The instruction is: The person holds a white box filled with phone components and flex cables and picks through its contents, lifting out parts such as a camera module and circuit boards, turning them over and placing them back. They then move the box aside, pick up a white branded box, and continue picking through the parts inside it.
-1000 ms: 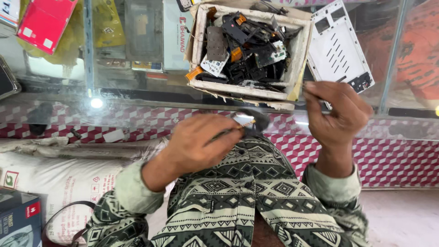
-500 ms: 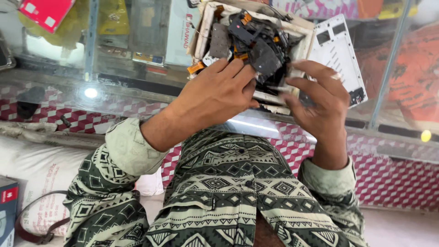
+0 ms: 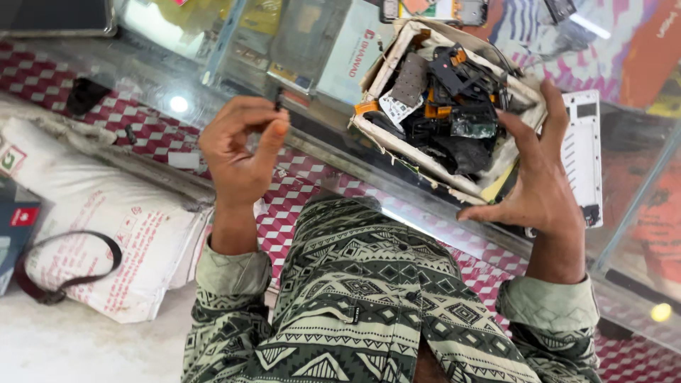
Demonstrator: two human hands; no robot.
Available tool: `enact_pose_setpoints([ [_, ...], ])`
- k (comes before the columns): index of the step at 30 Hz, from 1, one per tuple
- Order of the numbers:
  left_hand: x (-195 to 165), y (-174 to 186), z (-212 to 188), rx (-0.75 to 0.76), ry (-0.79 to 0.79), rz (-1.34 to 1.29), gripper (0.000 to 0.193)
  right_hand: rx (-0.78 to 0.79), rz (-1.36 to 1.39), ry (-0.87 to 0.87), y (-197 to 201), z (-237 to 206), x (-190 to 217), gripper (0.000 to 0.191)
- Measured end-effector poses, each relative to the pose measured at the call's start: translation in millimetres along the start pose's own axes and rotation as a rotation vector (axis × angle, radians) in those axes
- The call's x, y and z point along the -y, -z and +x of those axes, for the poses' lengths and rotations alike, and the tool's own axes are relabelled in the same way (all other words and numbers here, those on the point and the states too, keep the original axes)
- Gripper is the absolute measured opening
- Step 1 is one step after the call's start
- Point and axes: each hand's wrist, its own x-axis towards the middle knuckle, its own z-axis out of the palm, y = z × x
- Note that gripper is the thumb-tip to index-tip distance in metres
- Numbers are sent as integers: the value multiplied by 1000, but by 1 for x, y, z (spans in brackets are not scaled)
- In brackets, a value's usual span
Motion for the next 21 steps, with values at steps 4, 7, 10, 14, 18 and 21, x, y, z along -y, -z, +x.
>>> enact_pose_setpoints([
  [4, 8, 12, -33, -166, 104, 20, 11, -53, -29, -22, -18, 3, 26, 128],
  [7, 6, 14, -48, -201, 130, 29, 19, -71, -107, -56, -44, 11, 54, 121],
  [10, 6, 16, -50, -188, 113, 80, 29, -90, -198, -48, -74, 28, 81, 119],
  [14, 18, 27, -25, -174, 33, 42, 33, -87, -164, -144, -103, 64, 114, 96],
  [18, 24, 57, 11, -68, 34, 67, 35, -186, -208, -74, -125, 108, 142, 82],
  [21, 23, 87, 39, 66, 7, 178, 47, -243, -226, -85, -142, 139, 154, 74],
])
